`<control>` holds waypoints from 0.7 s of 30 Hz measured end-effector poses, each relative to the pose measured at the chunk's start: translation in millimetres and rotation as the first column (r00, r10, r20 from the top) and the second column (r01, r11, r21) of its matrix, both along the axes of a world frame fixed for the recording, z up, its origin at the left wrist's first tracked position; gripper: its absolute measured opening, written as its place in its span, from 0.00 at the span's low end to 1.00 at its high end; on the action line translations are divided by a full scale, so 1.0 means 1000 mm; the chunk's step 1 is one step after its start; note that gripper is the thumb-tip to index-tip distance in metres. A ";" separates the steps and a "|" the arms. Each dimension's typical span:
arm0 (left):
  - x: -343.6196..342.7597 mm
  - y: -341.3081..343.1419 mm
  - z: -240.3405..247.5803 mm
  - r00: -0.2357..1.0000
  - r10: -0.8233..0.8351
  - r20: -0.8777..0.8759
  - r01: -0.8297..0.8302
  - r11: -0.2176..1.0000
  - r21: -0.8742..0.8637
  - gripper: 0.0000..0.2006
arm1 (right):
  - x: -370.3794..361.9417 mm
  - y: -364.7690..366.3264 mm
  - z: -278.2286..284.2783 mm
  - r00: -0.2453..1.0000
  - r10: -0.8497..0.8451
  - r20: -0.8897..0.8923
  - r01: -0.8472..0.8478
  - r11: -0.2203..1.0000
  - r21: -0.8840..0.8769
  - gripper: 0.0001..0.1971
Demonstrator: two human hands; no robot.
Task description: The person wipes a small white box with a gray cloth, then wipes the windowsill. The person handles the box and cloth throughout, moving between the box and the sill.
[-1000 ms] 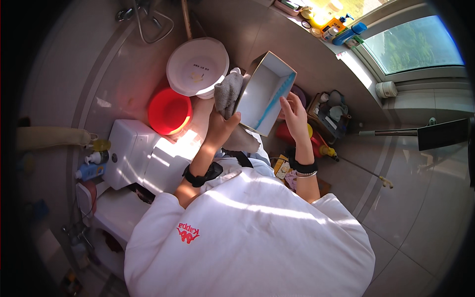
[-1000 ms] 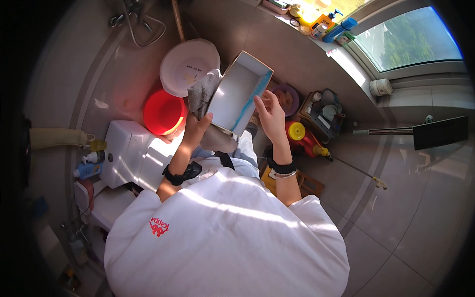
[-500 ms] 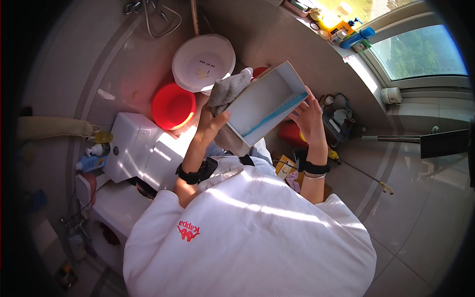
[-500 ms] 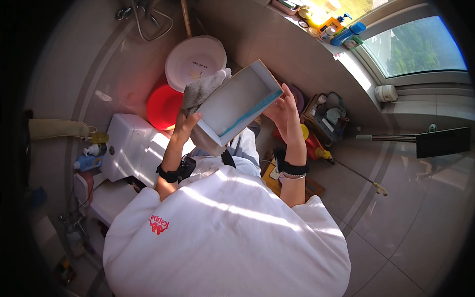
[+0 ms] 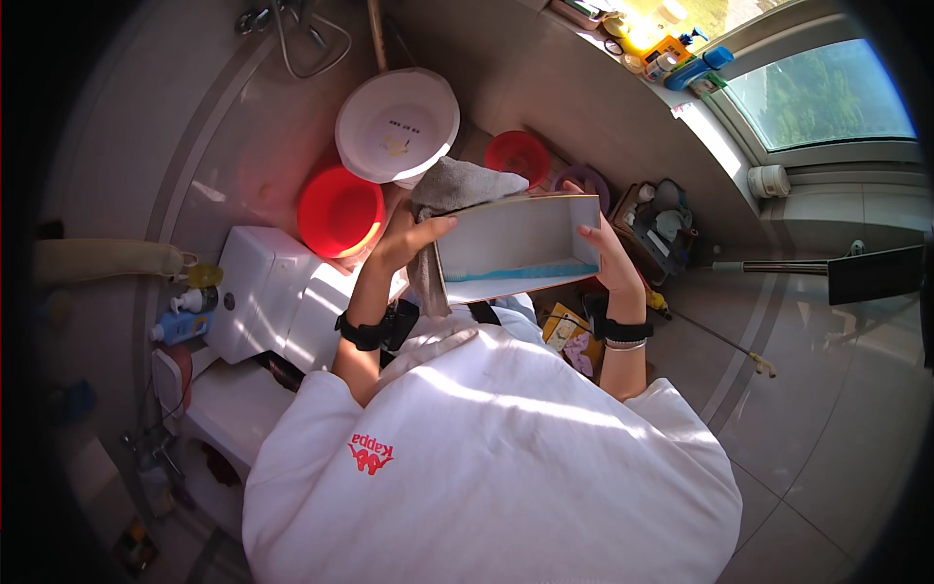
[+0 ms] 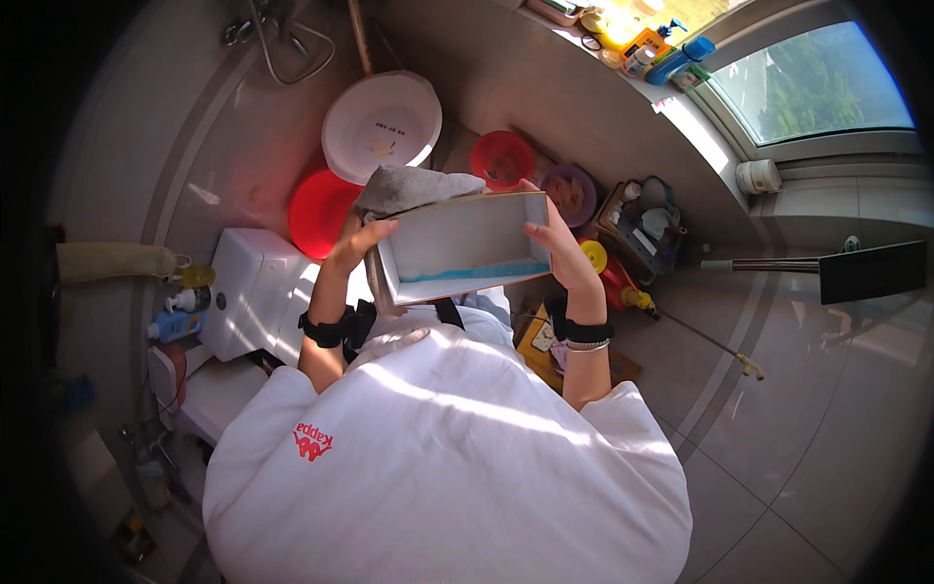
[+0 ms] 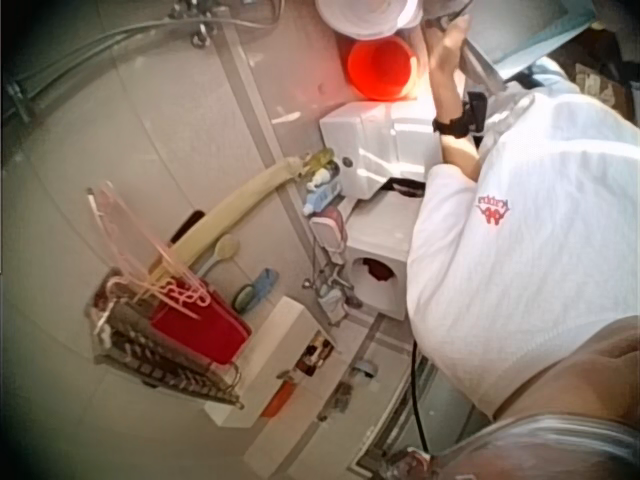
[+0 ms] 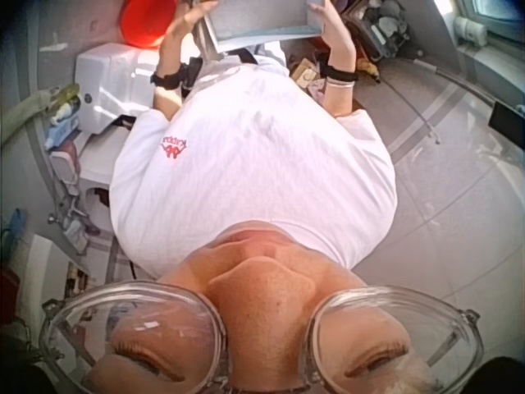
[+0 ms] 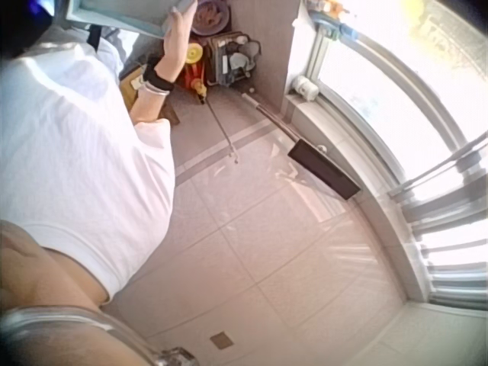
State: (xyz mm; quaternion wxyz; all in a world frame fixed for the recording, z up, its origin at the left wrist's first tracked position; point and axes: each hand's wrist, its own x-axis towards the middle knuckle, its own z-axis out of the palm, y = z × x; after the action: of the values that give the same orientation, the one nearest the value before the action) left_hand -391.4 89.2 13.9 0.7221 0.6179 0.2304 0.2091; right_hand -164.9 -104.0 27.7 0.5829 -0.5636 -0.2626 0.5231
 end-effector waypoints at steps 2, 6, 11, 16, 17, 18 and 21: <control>0.004 0.000 0.005 1.000 0.024 -0.010 -0.024 0.999 -0.030 0.27 | -0.005 -0.001 -0.009 0.985 -0.059 -0.162 0.072 0.994 0.077 0.33; 0.026 -0.012 0.007 0.980 0.168 0.102 -0.150 0.974 -0.167 0.26 | -0.019 -0.010 -0.041 0.912 -0.217 -0.348 0.314 0.915 0.252 0.26; 0.043 -0.021 0.006 0.949 0.263 0.173 -0.257 0.965 -0.054 0.25 | -0.015 -0.020 -0.072 0.887 -0.374 -0.271 0.440 0.863 0.250 0.18; 0.039 -0.036 0.012 0.969 0.243 0.039 -0.223 0.934 -0.280 0.25 | -0.002 -0.026 -0.061 0.731 -0.409 -0.546 0.499 0.866 0.019 0.14; 0.038 -0.038 0.013 0.980 0.200 -0.008 -0.198 0.964 -0.176 0.29 | -0.002 -0.023 -0.059 0.724 -0.429 -0.540 0.512 0.859 0.005 0.14; 0.038 -0.040 0.014 0.977 0.210 0.044 -0.207 0.977 -0.056 0.32 | -0.003 -0.020 -0.056 0.717 -0.448 -0.534 0.525 0.851 -0.010 0.14; 0.038 -0.044 0.014 0.987 0.154 0.038 -0.153 0.988 -0.029 0.38 | -0.002 -0.014 -0.048 0.723 -0.458 -0.518 0.529 0.849 -0.012 0.15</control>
State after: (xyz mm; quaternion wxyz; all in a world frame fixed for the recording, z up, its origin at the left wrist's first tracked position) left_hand -353.5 45.7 27.6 0.7164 0.5844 0.2653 0.2735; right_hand -166.7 -118.4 -20.1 0.7856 -0.4159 0.0230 0.4576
